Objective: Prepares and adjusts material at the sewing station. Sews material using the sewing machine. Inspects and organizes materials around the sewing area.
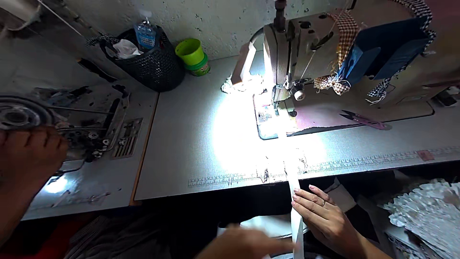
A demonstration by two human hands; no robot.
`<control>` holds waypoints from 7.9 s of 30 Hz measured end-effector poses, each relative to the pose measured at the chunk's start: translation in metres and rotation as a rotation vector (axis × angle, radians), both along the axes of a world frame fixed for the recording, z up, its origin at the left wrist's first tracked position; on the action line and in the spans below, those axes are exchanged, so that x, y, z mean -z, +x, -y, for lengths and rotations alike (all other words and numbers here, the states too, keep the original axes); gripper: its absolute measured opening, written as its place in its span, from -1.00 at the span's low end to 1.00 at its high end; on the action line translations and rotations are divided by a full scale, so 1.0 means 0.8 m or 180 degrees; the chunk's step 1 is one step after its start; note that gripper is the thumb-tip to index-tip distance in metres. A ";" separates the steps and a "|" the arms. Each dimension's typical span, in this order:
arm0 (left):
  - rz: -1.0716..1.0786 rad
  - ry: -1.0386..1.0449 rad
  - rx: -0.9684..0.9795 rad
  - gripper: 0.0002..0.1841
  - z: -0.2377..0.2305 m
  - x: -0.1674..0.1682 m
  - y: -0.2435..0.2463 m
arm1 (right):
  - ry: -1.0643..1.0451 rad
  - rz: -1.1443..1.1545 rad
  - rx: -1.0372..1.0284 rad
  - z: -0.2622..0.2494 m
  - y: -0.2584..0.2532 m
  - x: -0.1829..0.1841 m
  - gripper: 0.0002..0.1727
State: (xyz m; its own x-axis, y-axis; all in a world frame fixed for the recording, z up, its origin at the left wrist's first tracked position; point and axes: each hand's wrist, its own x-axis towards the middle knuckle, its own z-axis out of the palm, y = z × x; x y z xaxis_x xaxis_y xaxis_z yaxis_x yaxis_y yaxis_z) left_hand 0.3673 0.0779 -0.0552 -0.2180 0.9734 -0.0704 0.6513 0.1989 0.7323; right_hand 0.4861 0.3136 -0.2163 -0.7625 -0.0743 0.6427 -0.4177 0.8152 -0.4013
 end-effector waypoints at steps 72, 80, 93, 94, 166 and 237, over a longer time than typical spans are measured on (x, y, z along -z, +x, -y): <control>-0.1005 0.0246 -0.1559 -0.65 -0.213 0.087 -0.262 | 0.0000 0.0357 0.1188 -0.005 -0.129 -0.031 -0.73; -0.1560 0.0524 -0.1365 -0.65 -0.209 0.102 -0.269 | 0.0096 0.0132 0.1462 -0.024 -0.191 -0.036 -0.78; -0.0649 -0.0202 -0.1548 -0.56 -0.196 0.094 -0.236 | -0.0216 0.0657 0.1427 -0.033 -0.190 -0.049 -0.69; -0.0563 -0.0322 -0.1757 -0.54 -0.183 0.093 -0.210 | -0.0231 0.0677 0.1376 -0.028 -0.170 -0.048 -0.67; 0.0449 0.1038 -0.1816 -0.59 -0.150 0.107 -0.162 | 0.0037 -0.0156 -0.0082 -0.005 -0.009 0.003 -0.74; 0.2978 0.1522 -0.2571 -0.60 -0.077 0.084 -0.040 | -0.2135 0.2507 0.1285 0.020 -0.012 -0.012 -0.16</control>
